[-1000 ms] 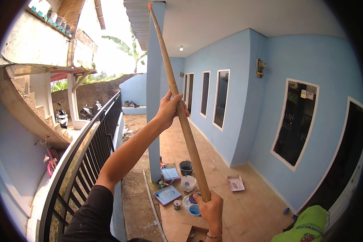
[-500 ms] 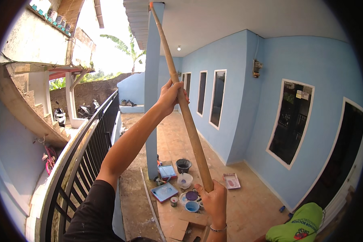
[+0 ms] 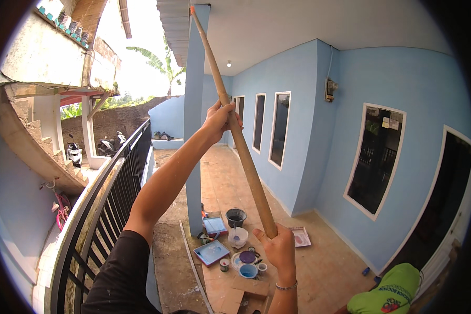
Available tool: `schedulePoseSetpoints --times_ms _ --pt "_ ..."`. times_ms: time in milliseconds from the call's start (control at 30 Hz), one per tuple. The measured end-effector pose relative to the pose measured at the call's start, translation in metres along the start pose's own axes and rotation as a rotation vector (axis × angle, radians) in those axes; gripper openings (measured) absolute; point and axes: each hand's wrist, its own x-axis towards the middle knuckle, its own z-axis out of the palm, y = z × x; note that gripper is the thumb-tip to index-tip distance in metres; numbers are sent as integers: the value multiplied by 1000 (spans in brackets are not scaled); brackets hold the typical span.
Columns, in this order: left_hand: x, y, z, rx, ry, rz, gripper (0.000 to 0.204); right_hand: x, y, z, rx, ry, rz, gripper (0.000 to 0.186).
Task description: The person uses a long bamboo pole with a brush to paint the ceiling of a covered outdoor corridor. They repeatedly dip the brush into a paint tray and apply paint to the ceiling surface. Another person in a green shirt is seen nearby handling paint buckets.
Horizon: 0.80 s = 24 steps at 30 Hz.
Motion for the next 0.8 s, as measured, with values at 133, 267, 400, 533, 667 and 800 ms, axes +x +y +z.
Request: schedulePoseSetpoints --times_ms 133,267,400,533,667,800 --pt "39 11 -24 19 57 1 21 38 -15 19 41 -44 2 42" --pt "60 16 -49 -4 38 19 23 55 -20 46 46 -52 -3 43" --pt "32 3 -51 16 -21 21 26 26 -10 54 44 -8 -24 45" --pt "9 -5 -53 3 -64 35 26 -1 -14 54 65 19 12 47" --pt "42 16 -65 57 -7 14 23 32 -29 64 -33 -24 2 35" --pt "57 22 -74 62 0 -13 21 50 -29 74 42 -17 -2 36"
